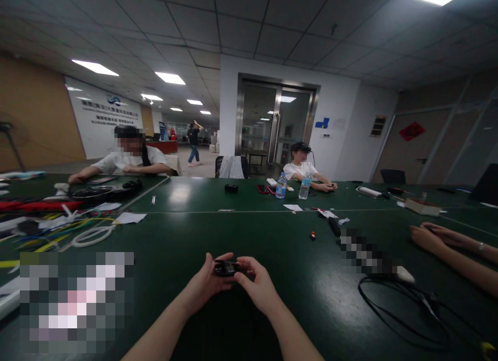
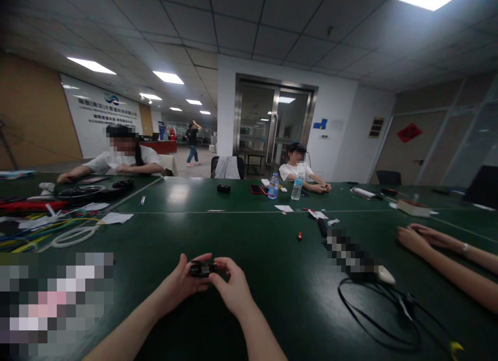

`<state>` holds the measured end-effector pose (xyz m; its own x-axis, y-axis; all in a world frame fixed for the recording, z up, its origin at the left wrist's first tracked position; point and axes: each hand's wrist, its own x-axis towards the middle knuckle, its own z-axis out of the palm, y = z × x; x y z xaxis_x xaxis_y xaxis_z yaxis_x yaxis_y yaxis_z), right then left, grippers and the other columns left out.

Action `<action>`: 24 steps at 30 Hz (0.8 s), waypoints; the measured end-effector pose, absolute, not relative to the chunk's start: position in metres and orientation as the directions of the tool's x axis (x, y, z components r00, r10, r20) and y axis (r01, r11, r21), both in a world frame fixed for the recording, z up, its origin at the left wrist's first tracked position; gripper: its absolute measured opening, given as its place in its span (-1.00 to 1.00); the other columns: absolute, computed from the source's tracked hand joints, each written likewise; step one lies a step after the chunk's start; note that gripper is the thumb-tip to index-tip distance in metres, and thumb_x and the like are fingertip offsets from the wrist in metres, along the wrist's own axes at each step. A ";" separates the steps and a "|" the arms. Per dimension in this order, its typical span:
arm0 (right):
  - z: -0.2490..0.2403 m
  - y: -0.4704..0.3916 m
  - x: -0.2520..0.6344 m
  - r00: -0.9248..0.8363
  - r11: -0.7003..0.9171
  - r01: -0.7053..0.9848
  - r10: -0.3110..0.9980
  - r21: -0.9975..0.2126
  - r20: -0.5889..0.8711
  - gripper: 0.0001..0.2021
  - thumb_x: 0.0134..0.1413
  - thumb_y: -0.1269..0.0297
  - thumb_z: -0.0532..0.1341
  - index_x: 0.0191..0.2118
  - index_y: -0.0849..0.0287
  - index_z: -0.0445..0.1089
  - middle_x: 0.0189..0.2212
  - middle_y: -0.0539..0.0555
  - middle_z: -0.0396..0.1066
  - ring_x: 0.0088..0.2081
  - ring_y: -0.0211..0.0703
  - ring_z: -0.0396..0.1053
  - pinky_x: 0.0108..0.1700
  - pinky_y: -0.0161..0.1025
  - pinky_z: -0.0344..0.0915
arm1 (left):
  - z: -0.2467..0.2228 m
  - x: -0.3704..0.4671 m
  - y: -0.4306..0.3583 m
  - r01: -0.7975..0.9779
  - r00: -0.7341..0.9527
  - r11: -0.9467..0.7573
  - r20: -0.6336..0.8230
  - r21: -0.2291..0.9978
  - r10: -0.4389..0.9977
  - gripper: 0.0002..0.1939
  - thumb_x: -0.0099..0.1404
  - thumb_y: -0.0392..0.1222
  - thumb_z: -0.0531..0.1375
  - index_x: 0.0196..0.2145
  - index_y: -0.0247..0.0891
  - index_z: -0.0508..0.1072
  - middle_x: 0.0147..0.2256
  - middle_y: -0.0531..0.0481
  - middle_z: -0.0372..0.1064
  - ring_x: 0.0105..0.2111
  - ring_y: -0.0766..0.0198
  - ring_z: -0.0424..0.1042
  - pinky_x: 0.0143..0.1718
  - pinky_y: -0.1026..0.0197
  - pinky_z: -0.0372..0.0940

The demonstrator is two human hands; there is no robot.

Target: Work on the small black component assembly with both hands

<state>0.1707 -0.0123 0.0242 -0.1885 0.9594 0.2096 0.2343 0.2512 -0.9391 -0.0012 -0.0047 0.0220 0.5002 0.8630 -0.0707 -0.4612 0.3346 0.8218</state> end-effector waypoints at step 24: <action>0.021 -0.011 0.173 -0.151 0.323 0.218 0.943 -0.921 0.295 -0.68 -0.06 0.35 0.17 -0.10 0.09 0.29 -0.17 0.06 0.36 -0.09 -0.12 0.30 0.00 -0.12 0.19 | 0.021 0.023 -0.011 -0.687 0.539 0.514 -0.115 0.514 0.835 -0.55 0.23 0.06 0.01 -0.08 -0.31 0.34 -0.22 -0.18 0.47 -0.13 0.12 0.42 -0.02 0.11 0.16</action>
